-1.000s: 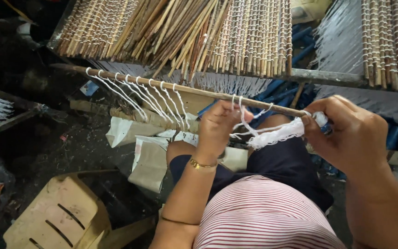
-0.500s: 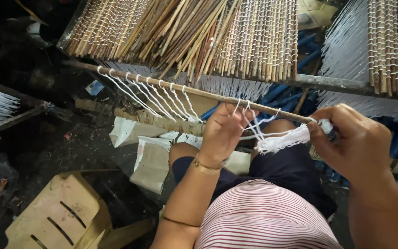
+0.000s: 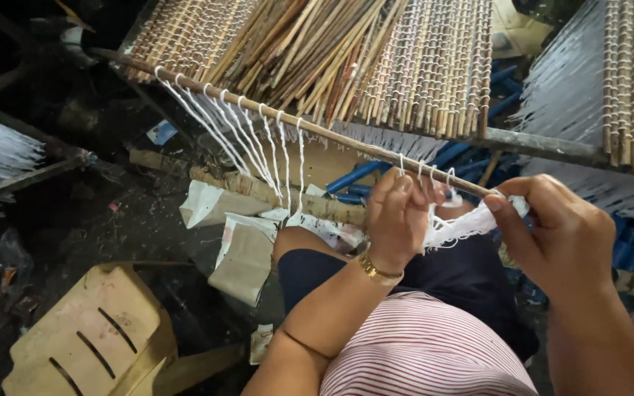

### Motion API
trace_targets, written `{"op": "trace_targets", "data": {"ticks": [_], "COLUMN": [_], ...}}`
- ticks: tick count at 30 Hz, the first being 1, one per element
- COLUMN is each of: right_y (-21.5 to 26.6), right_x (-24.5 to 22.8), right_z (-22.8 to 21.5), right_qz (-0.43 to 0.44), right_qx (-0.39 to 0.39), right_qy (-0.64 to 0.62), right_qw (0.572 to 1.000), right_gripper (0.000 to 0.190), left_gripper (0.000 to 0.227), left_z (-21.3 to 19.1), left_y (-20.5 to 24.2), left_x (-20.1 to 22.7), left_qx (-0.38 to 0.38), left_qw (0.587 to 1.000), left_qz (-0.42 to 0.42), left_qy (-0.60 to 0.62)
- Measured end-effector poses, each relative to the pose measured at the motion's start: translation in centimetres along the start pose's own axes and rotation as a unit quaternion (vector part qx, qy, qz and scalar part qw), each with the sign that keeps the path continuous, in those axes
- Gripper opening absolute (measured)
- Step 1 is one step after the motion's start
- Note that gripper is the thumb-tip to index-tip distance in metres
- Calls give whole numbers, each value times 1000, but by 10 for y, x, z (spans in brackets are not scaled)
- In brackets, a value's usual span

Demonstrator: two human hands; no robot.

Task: Tying white cotton wicks onto wooden sticks for candle production

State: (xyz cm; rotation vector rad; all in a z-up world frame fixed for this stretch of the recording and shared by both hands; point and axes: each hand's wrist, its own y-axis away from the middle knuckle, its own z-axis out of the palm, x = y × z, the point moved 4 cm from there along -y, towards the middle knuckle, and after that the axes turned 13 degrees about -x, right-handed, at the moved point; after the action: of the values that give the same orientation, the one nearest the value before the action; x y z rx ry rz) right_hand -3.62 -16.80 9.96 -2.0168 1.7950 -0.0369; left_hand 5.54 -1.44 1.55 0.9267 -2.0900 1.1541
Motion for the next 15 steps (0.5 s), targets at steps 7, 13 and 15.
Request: {"op": "trace_targets", "data": {"ticks": [7, 13, 15], "right_y": [-2, -3, -2], "right_x": [-2, 4, 7], "right_z": [2, 6, 5], "right_qz": [-6, -5, 1], "right_qx": [-3, 5, 6], "right_qy": [-2, -13, -2], "right_qw": [1000, 1000, 1000], "right_gripper": [21, 18, 21], "left_gripper": [36, 39, 47], "left_z": [-7, 0, 0], "left_y": [-3, -2, -1], "left_x": [14, 0, -5], "left_qx": [30, -4, -44], "left_qw": [549, 512, 528], "left_qz": [8, -47, 4], "left_qy": [835, 858, 848]}}
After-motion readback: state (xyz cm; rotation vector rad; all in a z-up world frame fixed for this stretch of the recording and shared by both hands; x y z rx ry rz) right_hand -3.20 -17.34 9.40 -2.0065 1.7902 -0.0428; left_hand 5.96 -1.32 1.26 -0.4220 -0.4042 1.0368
